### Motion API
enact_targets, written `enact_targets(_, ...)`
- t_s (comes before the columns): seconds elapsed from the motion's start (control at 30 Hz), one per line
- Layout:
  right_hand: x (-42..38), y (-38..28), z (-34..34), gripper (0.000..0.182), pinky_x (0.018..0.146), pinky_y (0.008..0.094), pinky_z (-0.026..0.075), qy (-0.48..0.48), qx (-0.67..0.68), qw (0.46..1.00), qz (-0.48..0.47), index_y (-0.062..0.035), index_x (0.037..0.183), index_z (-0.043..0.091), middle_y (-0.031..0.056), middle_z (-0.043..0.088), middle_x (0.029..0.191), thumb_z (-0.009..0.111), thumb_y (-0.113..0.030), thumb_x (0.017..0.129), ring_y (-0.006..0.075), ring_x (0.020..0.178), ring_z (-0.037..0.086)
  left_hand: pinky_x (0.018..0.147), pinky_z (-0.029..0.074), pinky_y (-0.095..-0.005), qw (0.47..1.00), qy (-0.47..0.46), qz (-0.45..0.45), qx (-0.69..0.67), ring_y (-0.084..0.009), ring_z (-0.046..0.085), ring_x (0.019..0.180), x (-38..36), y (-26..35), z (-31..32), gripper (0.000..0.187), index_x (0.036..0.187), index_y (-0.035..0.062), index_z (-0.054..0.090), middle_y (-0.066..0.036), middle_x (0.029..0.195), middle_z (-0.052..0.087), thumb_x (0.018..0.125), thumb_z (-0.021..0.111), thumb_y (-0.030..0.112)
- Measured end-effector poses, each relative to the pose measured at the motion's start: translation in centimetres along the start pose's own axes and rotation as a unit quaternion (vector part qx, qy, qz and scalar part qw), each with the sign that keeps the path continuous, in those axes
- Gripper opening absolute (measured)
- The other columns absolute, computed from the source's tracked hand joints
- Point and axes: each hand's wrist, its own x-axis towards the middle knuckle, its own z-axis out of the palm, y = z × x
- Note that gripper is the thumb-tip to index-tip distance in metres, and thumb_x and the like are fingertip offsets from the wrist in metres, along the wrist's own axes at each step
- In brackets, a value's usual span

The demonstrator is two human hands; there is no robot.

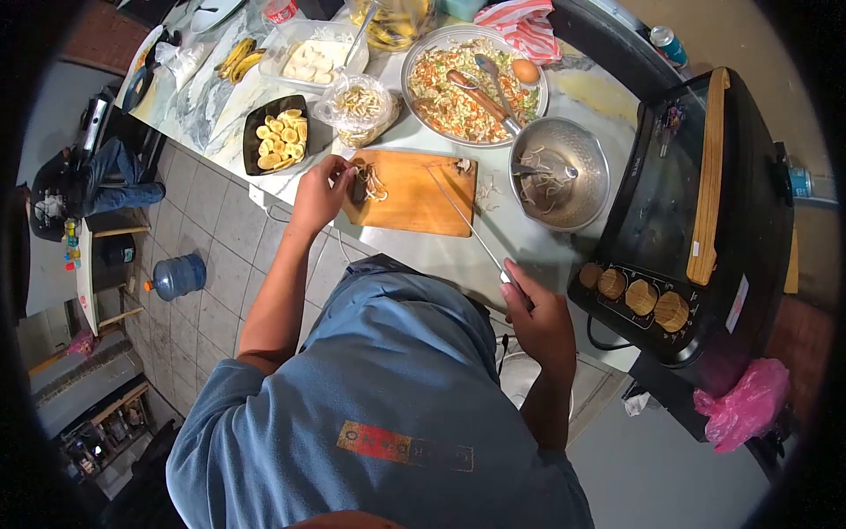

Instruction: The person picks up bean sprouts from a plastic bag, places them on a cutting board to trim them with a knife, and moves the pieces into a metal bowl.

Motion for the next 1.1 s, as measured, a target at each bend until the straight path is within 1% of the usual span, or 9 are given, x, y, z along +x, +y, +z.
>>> enact_targets(0.1, 0.0, 0.5, 0.2, 0.041, 0.065, 0.0299, 0.053, 0.005, -0.005, 1.0, -0.015, -0.0088, 0.138, 0.063, 0.0099, 0.073, 0.085, 0.064, -0.022, 0.099, 0.0121, 0.064, 0.065, 0.067, 0.052, -0.0413, 1.0, -0.016, -0.015, -0.007, -0.0334, 0.068, 0.073, -0.2, 0.3, -0.2, 0.017, 0.093, 0.0002, 0.067, -0.018, 0.08, 0.07, 0.092, 0.071, 0.017)
enact_targets(0.17, 0.1, 0.7, 0.2, 0.041, 0.065, 0.03, 0.052, 0.005, -0.004, 1.0, -0.015, -0.01, 0.138, 0.063, 0.0097, 0.072, 0.084, 0.065, -0.023, 0.099, 0.0122, 0.063, 0.064, 0.067, 0.053, -0.0354, 1.0, -0.023, -0.018, -0.003, -0.0252, 0.069, 0.07, -0.2, 0.5, -0.2, 0.018, 0.098, -0.0014, 0.068, -0.015, 0.08, 0.071, 0.095, 0.07, 0.016)
enact_targets(0.3, 0.2, 0.8, 0.3, 0.041, 0.064, 0.0301, 0.052, 0.008, -0.007, 1.0, -0.017, -0.0111, 0.138, 0.064, 0.0098, 0.072, 0.082, 0.065, -0.023, 0.099, 0.0125, 0.063, 0.064, 0.068, 0.054, -0.0392, 0.999, -0.017, -0.023, -0.018, -0.0303, 0.069, 0.071, -0.4, 0.7, -0.5, 0.018, 0.1, 0.0005, 0.07, -0.018, 0.081, 0.071, 0.092, 0.07, 0.017)
enact_targets(0.37, 0.3, 1.0, 0.4, 0.041, 0.064, 0.0301, 0.052, 0.008, -0.005, 1.0, -0.018, -0.0115, 0.138, 0.064, 0.0097, 0.072, 0.082, 0.065, -0.023, 0.099, 0.0129, 0.062, 0.064, 0.069, 0.054, -0.038, 0.998, -0.024, -0.023, -0.044, -0.0286, 0.069, 0.072, -0.3, 0.2, -0.4, 0.021, 0.105, 0.0004, 0.072, -0.019, 0.084, 0.072, 0.092, 0.068, 0.017)
enact_targets(0.4, 0.2, 1.1, 0.4, 0.041, 0.064, 0.0301, 0.052, 0.006, -0.004, 1.0, -0.016, -0.0115, 0.138, 0.064, 0.0097, 0.072, 0.082, 0.065, -0.023, 0.099, 0.0129, 0.062, 0.064, 0.07, 0.054, -0.0357, 0.998, -0.019, -0.006, -0.063, -0.0243, 0.069, 0.072, -0.4, 0.0, -0.4, 0.024, 0.109, -0.0005, 0.073, -0.019, 0.087, 0.073, 0.093, 0.067, 0.016)
enact_targets(0.43, 0.3, 1.1, 0.4, 0.041, 0.064, 0.0303, 0.052, 0.006, -0.007, 1.0, -0.012, -0.0114, 0.138, 0.064, 0.0098, 0.072, 0.082, 0.065, -0.023, 0.099, 0.013, 0.062, 0.064, 0.07, 0.054, -0.0357, 0.998, -0.018, -0.006, -0.061, -0.0243, 0.069, 0.072, -0.3, 0.1, -0.4, 0.024, 0.109, -0.0005, 0.073, -0.019, 0.087, 0.073, 0.093, 0.067, 0.016)
enact_targets(0.5, 0.4, 1.2, 0.5, 0.041, 0.065, 0.0304, 0.052, 0.003, -0.008, 1.0, -0.006, -0.0114, 0.137, 0.064, 0.01, 0.072, 0.082, 0.065, -0.023, 0.099, 0.0132, 0.062, 0.064, 0.069, 0.053, -0.0328, 0.994, -0.038, -0.042, -0.091, -0.0189, 0.067, 0.072, -0.4, 0.4, -0.5, 0.022, 0.107, -0.0018, 0.072, -0.014, 0.084, 0.073, 0.094, 0.067, 0.016)
enact_targets(0.73, 0.5, 1.6, 0.7, 0.04, 0.064, 0.0301, 0.052, 0.006, 0.007, 1.0, -0.02, -0.0111, 0.137, 0.065, 0.0108, 0.073, 0.085, 0.065, -0.024, 0.099, 0.0127, 0.062, 0.063, 0.067, 0.05, -0.027, 0.983, -0.045, -0.051, -0.169, -0.0091, 0.06, 0.071, -0.1, 0.6, -0.8, 0.016, 0.097, -0.0005, 0.072, -0.004, 0.077, 0.068, 0.095, 0.068, 0.015)
enact_targets(1.1, 0.0, 1.9, 0.8, 0.041, 0.064, 0.0293, 0.052, 0.026, 0.026, 0.999, 0.001, -0.0118, 0.137, 0.064, 0.0104, 0.072, 0.08, 0.066, -0.025, 0.098, 0.0117, 0.062, 0.064, 0.069, 0.049, -0.0223, 0.943, -0.11, -0.096, -0.3, -0.0053, 0.061, 0.078, 0.6, 2.0, 0.1, 0.01, 0.102, -0.001, 0.066, 0.0, 0.088, 0.068, 0.095, 0.069, 0.005)
